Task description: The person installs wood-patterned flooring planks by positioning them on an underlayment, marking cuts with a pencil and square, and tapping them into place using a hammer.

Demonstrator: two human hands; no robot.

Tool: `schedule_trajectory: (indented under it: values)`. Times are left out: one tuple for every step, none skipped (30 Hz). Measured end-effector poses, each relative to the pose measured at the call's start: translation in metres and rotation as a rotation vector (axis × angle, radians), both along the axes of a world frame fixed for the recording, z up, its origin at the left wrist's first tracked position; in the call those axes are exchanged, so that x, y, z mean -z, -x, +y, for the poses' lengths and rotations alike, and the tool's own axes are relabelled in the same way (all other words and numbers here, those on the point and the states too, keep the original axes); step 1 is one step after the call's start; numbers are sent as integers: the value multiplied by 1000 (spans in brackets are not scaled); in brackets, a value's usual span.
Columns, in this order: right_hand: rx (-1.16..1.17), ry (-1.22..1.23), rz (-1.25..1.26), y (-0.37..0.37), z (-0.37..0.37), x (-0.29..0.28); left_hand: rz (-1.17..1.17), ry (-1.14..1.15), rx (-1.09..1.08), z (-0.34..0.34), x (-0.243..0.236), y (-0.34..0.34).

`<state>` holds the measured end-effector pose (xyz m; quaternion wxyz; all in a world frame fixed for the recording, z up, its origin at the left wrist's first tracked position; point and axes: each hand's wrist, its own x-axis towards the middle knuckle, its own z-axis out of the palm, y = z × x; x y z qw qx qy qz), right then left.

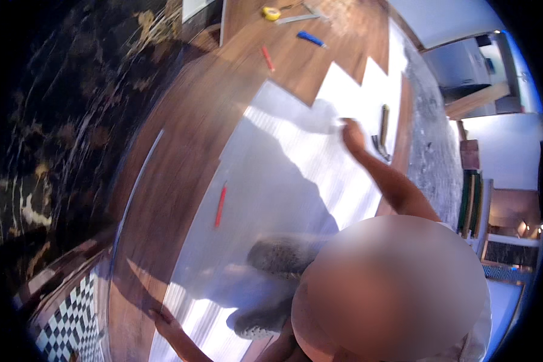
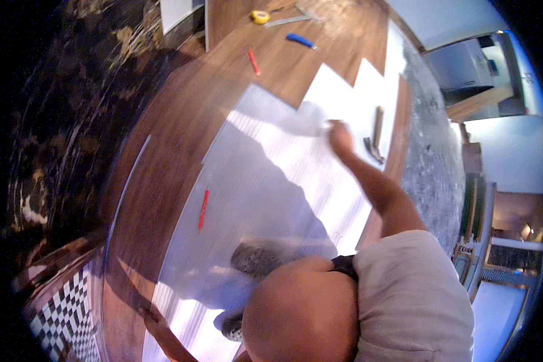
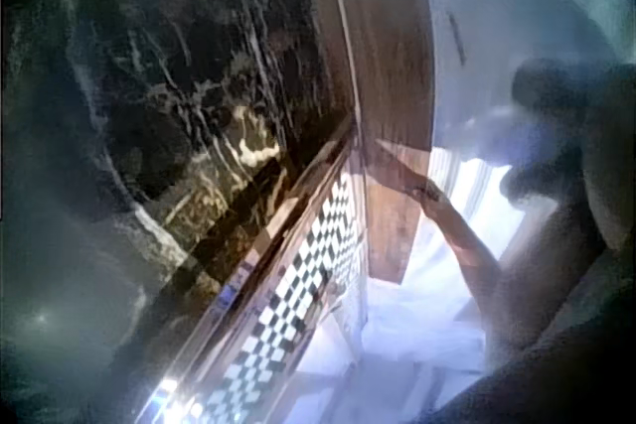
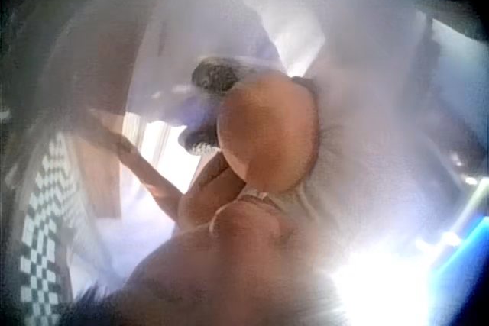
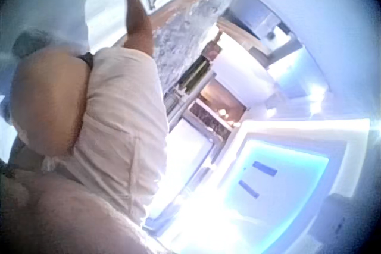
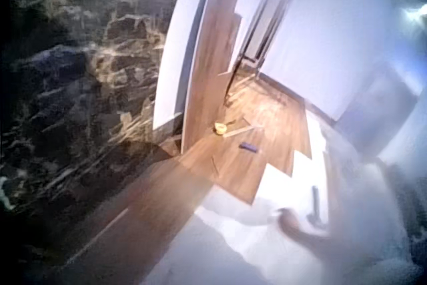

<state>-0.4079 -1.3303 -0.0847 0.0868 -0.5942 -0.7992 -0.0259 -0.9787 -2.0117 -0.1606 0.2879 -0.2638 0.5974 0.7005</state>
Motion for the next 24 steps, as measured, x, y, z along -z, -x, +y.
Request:
schedule_trajectory:
  values:
    - [276, 195, -97, -8, 2, -5, 60, 74, 94, -19, -7, 10]
    - [241, 96, -124, -72, 14, -3, 80, 119, 203, -21, -6, 16]
    - [165, 76, -323, -153, 33, -13, 5, 23, 194, -5, -2, 12]
    - [236, 48, -410, -201, 41, -20, -59, -60, 168, 6, -4, 11]
    - [363, 287, -363, -172, 23, 4, -121, -198, 23, 16, -36, 19]
    - [433, 317, -271, -185, 24, 5, -151, -78, -12, 34, -50, 17]
    - [381, 334, -232, -203, 28, 5, -190, 25, -48, 49, -56, 16]
    - [377, 365, -189, -234, 48, -5, -189, -31, -15, 59, -48, 11]
    - [389, 435, -218, -253, 64, -15, -183, -85, 20, 68, -36, 5]
    - [418, 428, -232, -243, 64, -3, -142, -103, 60, 66, -42, 4]
    - [471, 465, -247, -197, 55, 22, -97, -56, 59, 52, -66, 10]
    - [458, 456, -275, -181, 54, 23, -93, -43, 66, 45, -69, 12]
    - [449, 444, -307, -169, 53, 23, -95, -33, 74, 36, -69, 14]
    - [404, 425, -303, -185, 62, 18, -73, 2, 71, 31, -55, 14]
    - [376, 384, -319, -223, 74, 4, -116, -42, 68, 48, -38, 4]
    - [336, 360, -328, -243, 82, -5, -145, -71, 59, 66, -35, -3]
    - [336, 371, -313, -241, 79, -3, -150, -76, 48, 73, -44, -5]
    - [328, 390, -291, -226, 74, 1, -151, -46, -1, 65, -49, -5]
    - [321, 409, -270, -212, 67, 3, -153, -17, -50, 58, -52, -1]
    - [268, 428, -246, -193, 51, 1, -159, 9, -93, 54, -54, 1]
    - [183, 404, -218, -209, 48, -8, -167, 7, -94, 65, -45, -3]
    - [173, 458, -191, -203, 34, -12, -157, 27, -100, 72, -49, -5]
    - [161, 512, -163, -193, 19, -18, -146, 47, -107, 79, -52, -7]
    - [32, 534, -221, -172, 6, -24, -143, 42, -117, 76, -54, -5]
